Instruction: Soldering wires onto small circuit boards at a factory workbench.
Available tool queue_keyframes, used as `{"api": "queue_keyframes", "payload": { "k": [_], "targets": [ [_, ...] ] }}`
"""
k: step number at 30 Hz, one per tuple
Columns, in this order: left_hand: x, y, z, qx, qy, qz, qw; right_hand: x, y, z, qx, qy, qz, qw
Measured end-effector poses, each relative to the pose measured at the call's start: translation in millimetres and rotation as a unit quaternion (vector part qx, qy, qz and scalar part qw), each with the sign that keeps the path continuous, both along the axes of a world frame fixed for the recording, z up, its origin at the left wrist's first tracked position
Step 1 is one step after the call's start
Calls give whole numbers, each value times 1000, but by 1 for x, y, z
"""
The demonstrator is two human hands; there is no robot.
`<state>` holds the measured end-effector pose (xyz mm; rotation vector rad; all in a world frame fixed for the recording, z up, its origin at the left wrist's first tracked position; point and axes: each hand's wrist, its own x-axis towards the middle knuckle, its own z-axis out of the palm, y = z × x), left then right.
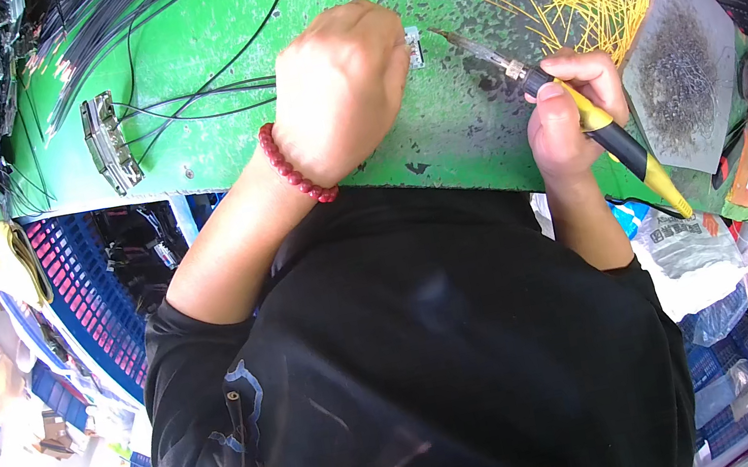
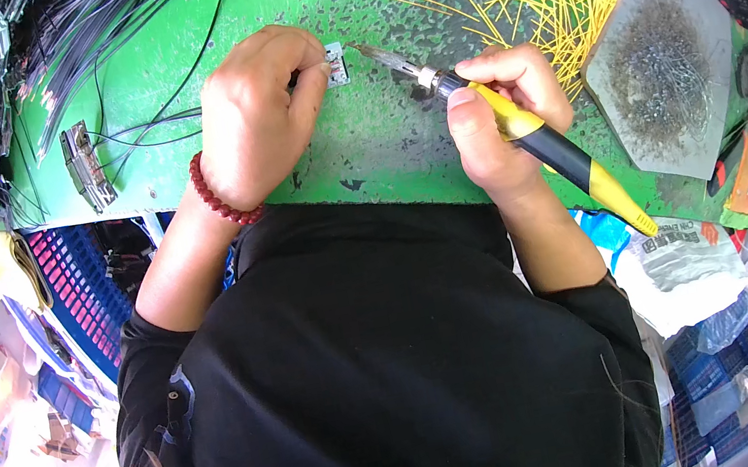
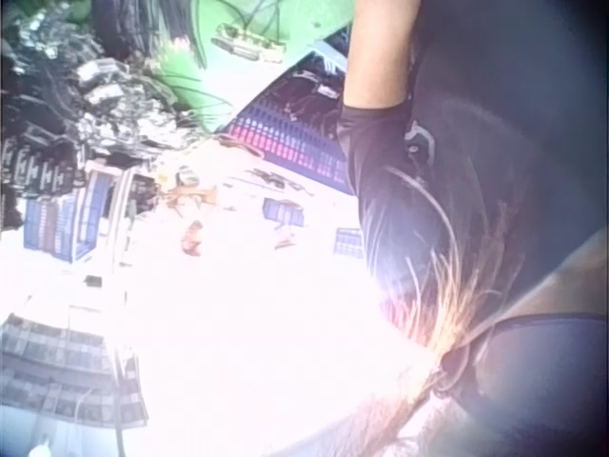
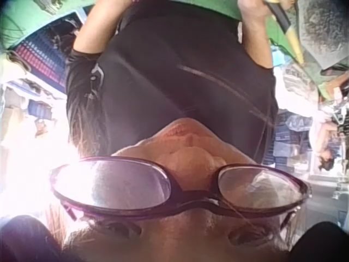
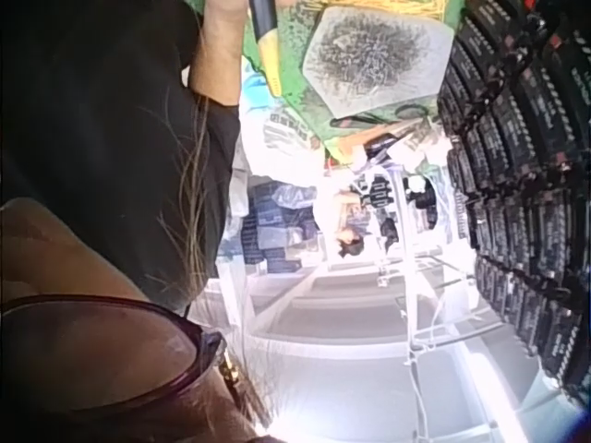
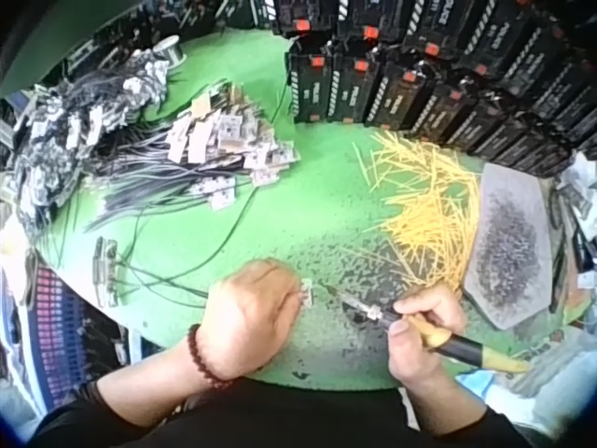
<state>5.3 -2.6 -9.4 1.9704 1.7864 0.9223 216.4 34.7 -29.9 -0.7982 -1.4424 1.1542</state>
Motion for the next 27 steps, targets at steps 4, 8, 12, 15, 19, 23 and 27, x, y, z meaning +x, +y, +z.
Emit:
{"api": "queue_keyframes", "payload": {
  "k": [4,8,12,15,19,23,27],
  "targets": [
    [-1,0,-2,-9,-18,0,1000,1,-1,0,-4,9,8,1000],
    [-1,0,-1,-10,-11,-3,1000,1,-1,2,-12,14,8,1000],
    [0,0,2,-16,-23,1,1000,1,-1,0,-3,6,9,1000],
    [-1,1,4,-23,-30,4,999,4,-1,-3,4,-9,5,1000],
    [-1,-2,13,-85,-120,24,989,-13,-2,21,-120,11,45,992],
    [-2,-6,24,-25,-106,3,994,-27,-2,34,-104,-125,79,983],
    [1,-9,31,46,-103,10,994,-41,5,46,-163,-45,124,978]
  ]
}}
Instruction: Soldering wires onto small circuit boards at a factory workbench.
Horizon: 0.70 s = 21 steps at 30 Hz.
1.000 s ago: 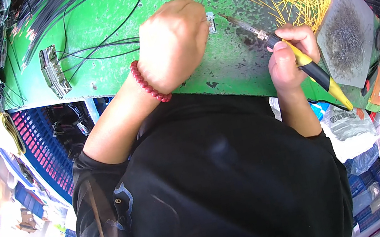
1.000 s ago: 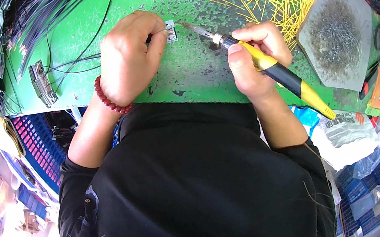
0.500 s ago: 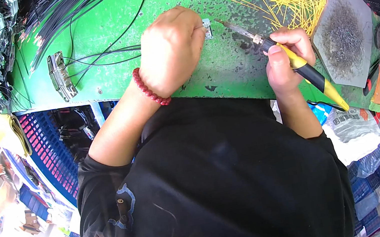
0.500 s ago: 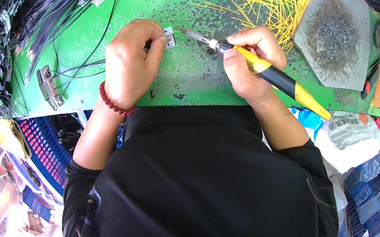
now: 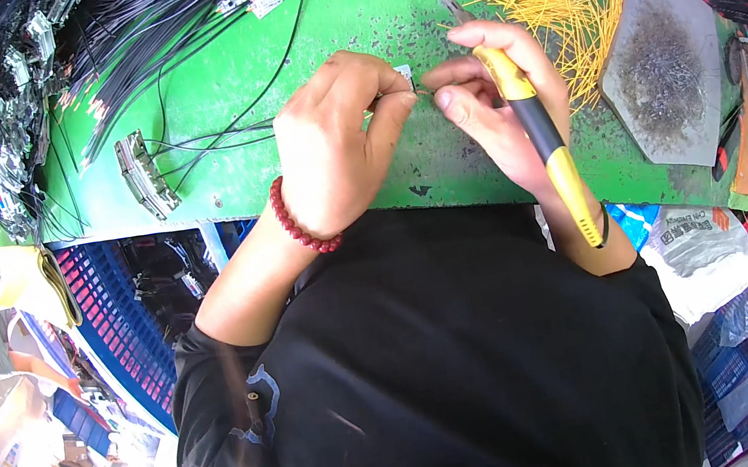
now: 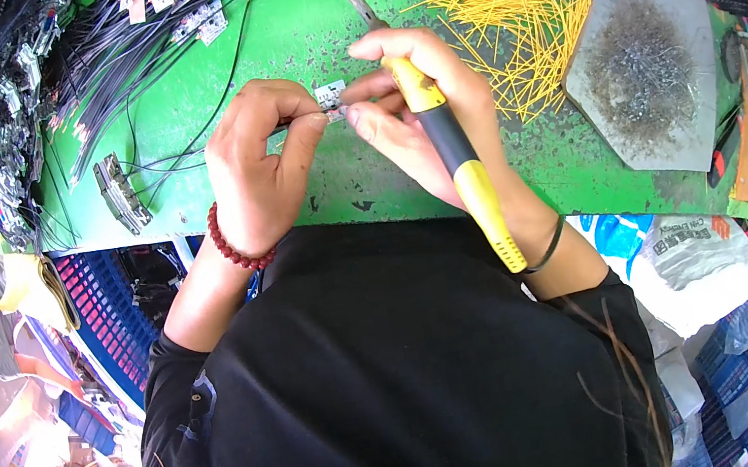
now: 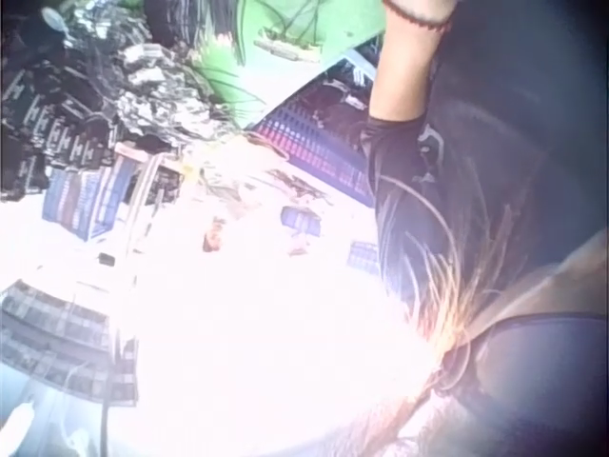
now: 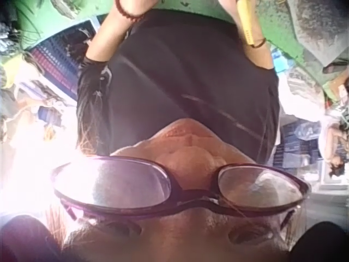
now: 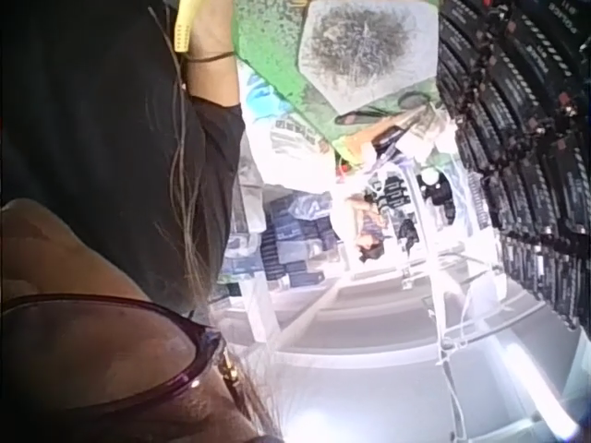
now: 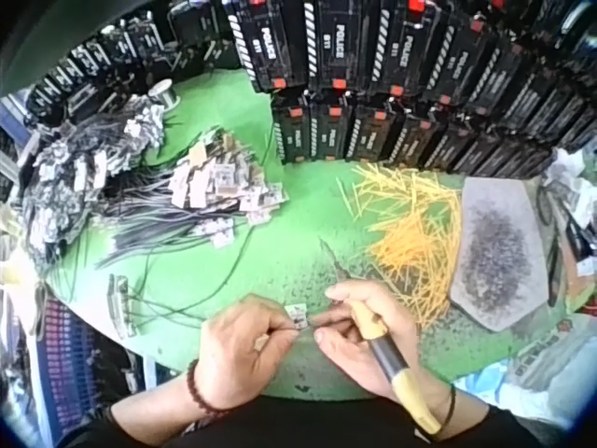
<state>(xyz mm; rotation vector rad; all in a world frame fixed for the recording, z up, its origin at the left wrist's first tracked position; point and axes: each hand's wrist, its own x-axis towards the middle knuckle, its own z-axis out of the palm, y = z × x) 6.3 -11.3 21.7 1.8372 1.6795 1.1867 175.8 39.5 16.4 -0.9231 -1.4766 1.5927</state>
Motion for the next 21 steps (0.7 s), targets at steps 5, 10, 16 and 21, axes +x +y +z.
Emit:
{"api": "queue_keyframes", "payload": {
  "k": [5,10,16,21],
  "targets": [
    [0,-3,0,17,8,-3,1000,-10,-5,-3,-8,31,-4,999],
    [2,-7,0,-4,-9,1,1000,-16,-7,-2,87,-20,-34,995],
    [1,-6,4,-30,-3,-29,999,-15,-8,-13,156,-26,-26,987],
    [3,-11,9,-38,-13,-31,999,-16,-6,-10,309,-45,-14,950]
  ]
}}
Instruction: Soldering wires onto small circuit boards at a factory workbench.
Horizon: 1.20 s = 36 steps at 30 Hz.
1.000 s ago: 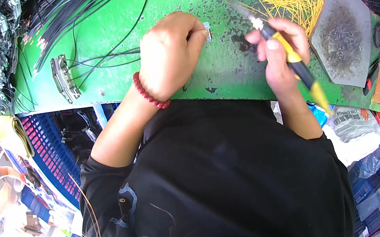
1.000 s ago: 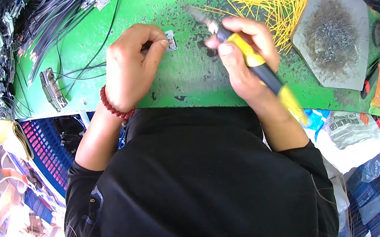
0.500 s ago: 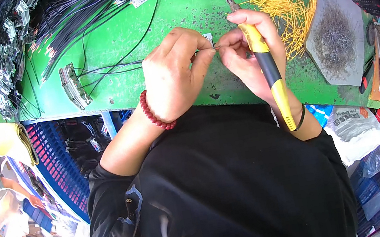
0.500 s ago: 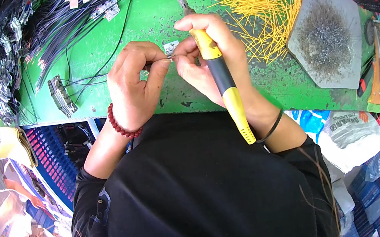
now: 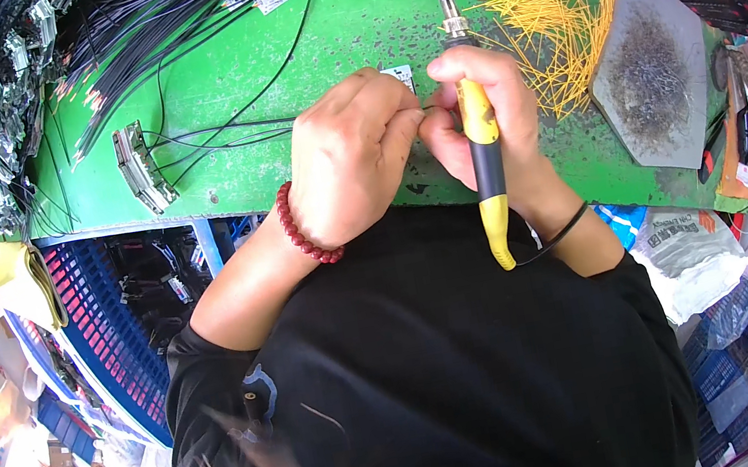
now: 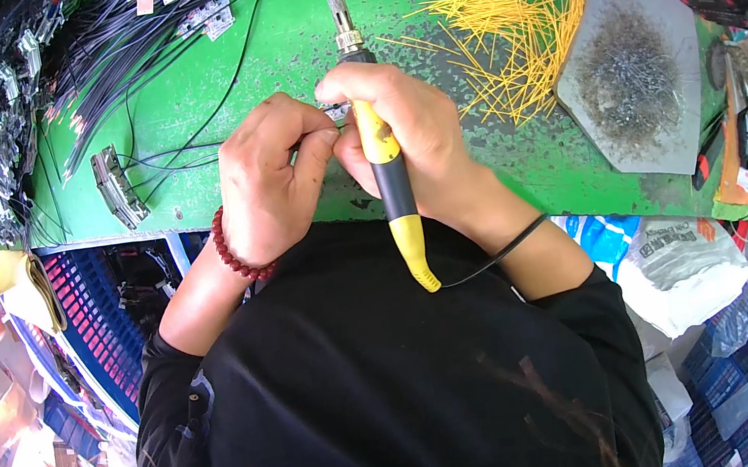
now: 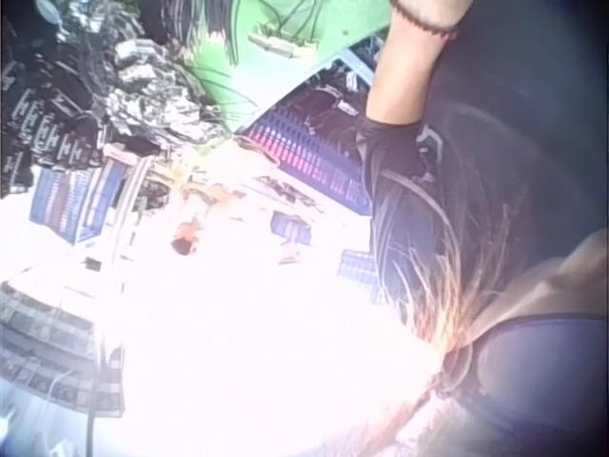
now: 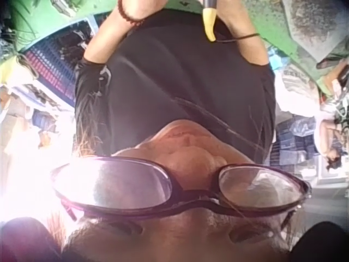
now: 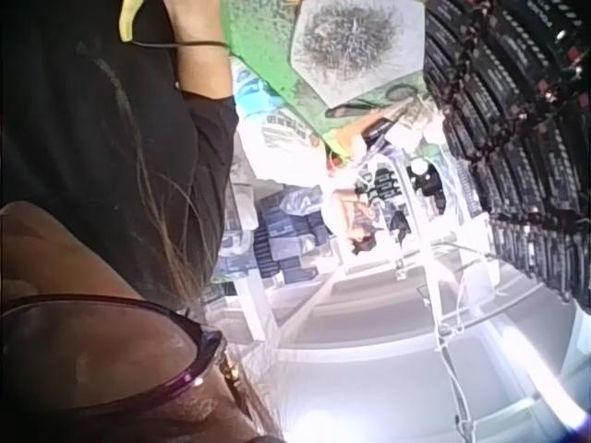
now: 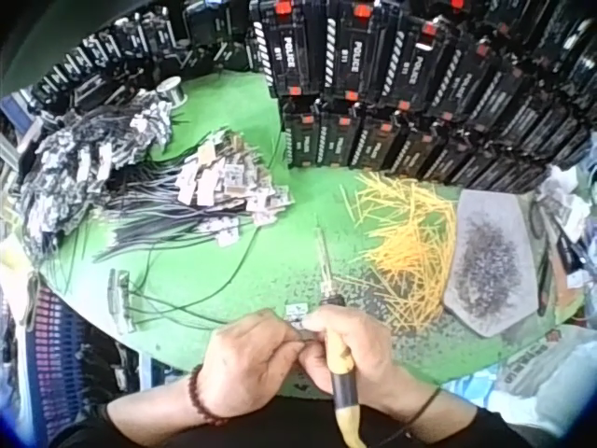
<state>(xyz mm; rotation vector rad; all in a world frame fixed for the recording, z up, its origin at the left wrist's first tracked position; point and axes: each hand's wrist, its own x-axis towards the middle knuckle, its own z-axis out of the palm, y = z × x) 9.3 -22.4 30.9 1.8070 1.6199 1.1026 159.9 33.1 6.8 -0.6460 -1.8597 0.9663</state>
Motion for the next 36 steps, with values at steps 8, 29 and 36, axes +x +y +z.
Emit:
{"api": "queue_keyframes", "payload": {
  "k": [8,29,36],
  "targets": [
    [-8,-12,18,26,19,30,999,11,6,14,-307,6,-11,952],
    [-9,-15,17,8,-18,15,1000,4,15,39,-82,-52,83,992],
    [-8,-14,16,20,1,12,1000,2,15,33,-62,-51,93,992]
  ]
}}
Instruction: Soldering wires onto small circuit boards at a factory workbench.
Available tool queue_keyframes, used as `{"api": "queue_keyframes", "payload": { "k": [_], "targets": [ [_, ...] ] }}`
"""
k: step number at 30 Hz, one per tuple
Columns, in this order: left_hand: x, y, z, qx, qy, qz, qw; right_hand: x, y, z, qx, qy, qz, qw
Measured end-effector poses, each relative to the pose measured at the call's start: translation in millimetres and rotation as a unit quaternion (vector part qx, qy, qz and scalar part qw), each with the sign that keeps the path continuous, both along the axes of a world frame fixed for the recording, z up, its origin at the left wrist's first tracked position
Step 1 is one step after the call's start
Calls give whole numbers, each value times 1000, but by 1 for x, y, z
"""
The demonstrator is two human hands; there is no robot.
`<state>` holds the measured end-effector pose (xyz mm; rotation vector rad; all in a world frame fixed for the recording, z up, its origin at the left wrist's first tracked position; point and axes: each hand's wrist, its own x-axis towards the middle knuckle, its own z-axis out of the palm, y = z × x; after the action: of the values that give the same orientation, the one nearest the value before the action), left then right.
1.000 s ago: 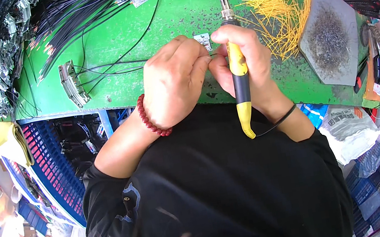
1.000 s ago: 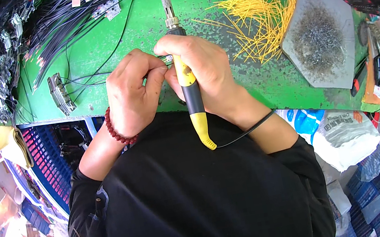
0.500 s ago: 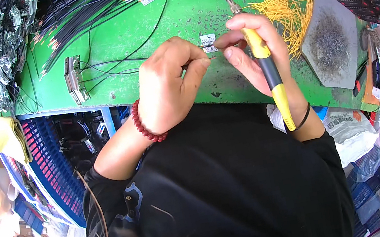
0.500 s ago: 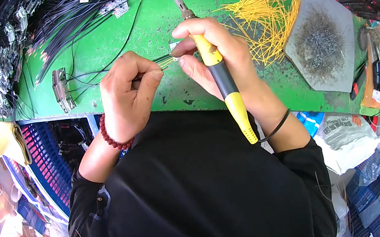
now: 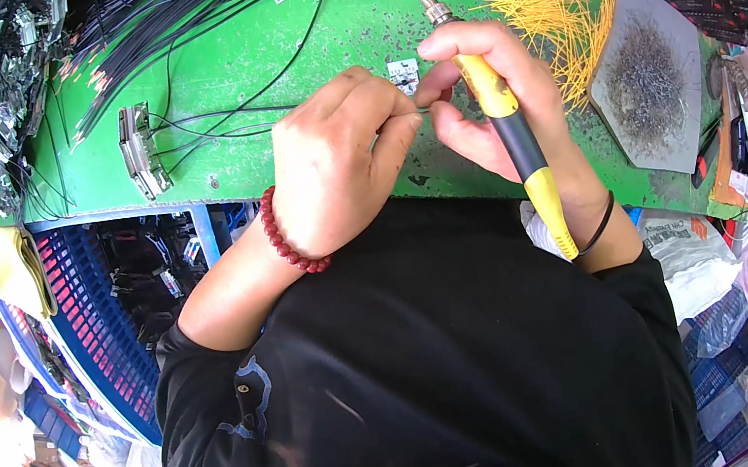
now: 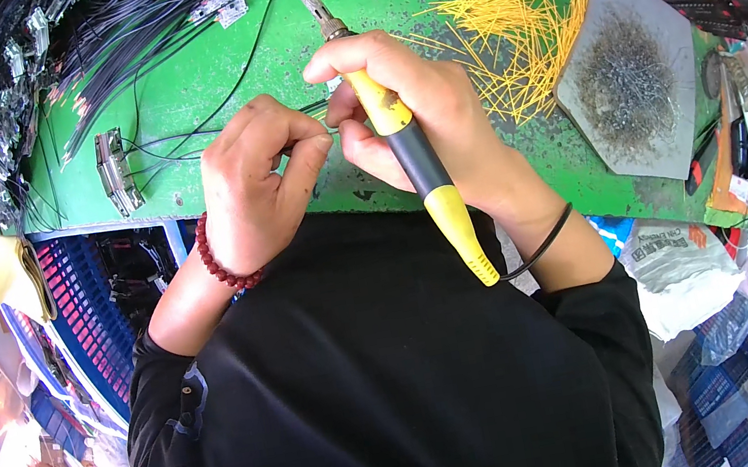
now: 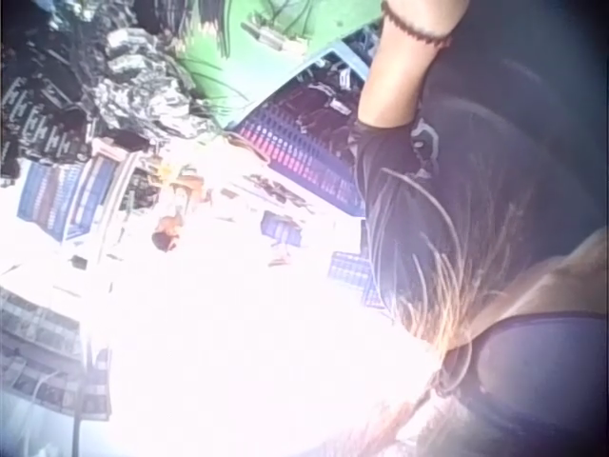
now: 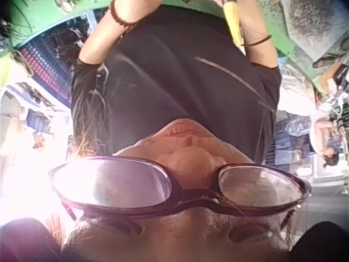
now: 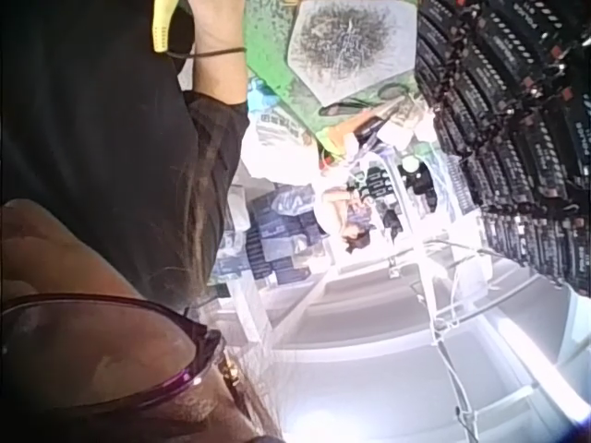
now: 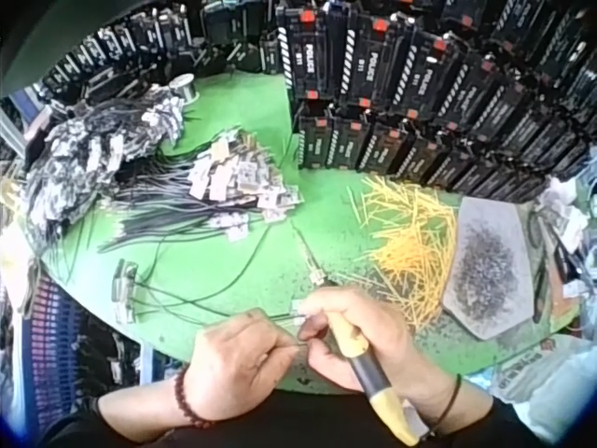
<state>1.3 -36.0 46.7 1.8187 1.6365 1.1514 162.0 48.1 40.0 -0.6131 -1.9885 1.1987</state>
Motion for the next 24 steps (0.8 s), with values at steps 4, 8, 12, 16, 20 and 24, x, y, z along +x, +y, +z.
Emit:
{"api": "queue_keyframes", "payload": {
  "k": [4,8,12,16,20,24],
  "targets": [
    [0,1,-1,9,17,2,1000,2,0,0,-21,-7,-9,1000],
    [0,1,-3,14,26,0,1000,3,0,-3,-35,-5,-2,999],
    [0,1,-2,10,35,-15,999,3,1,-3,-13,-15,2,1000],
    [0,1,-2,15,32,-18,999,3,2,-4,26,-18,12,999],
    [0,2,-3,16,31,-17,999,5,2,-4,-30,-24,20,999],
    [1,2,-5,29,38,-19,999,5,2,-2,-23,-32,39,998]
  ]
}}
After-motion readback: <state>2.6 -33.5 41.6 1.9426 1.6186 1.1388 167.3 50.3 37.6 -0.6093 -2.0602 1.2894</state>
